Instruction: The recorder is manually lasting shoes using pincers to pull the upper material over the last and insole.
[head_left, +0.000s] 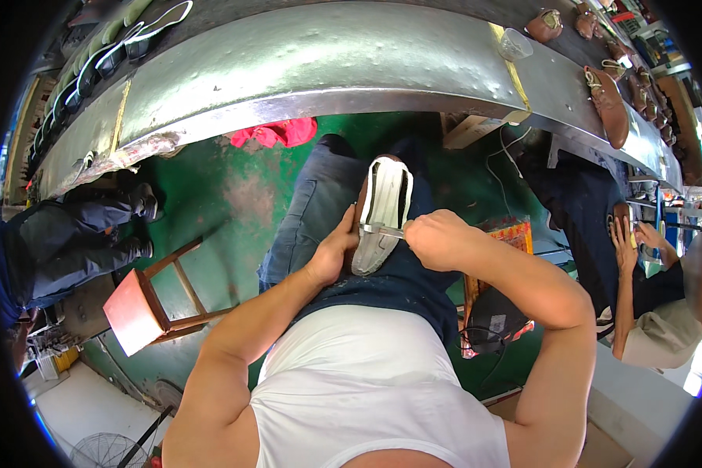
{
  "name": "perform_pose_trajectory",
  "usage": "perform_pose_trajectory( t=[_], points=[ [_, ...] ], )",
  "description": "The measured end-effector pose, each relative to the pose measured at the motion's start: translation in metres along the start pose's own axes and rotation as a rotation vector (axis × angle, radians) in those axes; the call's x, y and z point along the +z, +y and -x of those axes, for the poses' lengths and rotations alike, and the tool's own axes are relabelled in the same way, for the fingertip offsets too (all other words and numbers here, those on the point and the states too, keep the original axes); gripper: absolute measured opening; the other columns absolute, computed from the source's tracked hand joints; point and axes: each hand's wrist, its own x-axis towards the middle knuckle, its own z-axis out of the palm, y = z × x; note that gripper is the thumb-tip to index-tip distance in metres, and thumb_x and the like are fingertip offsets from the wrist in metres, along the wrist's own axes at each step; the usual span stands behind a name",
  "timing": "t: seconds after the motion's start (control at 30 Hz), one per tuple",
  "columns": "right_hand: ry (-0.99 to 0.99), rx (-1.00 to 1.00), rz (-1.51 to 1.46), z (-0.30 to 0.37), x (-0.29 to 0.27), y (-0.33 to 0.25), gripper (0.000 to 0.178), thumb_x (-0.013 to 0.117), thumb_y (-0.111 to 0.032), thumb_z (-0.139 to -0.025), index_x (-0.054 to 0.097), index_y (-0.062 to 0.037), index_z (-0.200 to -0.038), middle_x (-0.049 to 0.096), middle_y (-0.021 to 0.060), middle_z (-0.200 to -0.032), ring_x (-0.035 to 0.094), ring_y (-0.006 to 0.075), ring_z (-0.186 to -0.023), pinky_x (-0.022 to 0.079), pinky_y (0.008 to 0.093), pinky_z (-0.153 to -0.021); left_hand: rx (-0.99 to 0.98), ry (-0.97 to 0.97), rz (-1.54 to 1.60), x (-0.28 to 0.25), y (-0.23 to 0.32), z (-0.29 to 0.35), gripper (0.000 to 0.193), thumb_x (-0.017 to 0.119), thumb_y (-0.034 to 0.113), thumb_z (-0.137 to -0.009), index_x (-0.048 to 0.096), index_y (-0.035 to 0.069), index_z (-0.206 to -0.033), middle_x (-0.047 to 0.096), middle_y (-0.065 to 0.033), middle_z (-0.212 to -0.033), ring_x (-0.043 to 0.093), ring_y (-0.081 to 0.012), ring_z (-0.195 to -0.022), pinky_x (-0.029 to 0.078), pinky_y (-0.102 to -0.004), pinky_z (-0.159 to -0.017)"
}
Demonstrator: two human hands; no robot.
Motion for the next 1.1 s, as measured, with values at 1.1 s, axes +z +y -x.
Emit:
perform_pose_trajectory(
  t=[1.1],
  points=[
    [0.699, 0.178, -0.612, -0.029, 0.063, 0.031, 0.037, 0.053, -0.034, -0.099, 0.056, 0.003, -0.097, 0.065, 0.0273, -0.094, 0.064, 0.044, -0.084, 0.05, 0.0485, -0.074, -0.053, -0.179, -1.265, 0.004, 0.058, -0.032, 0.057, 0.047, 0.028, -0.1, 0.028, 0.026, -0.154, 0.016, -0.0401, -0.151, 0.061, -0.0551, -0.095, 0.052, -0.0502, -0.09]
  ],
)
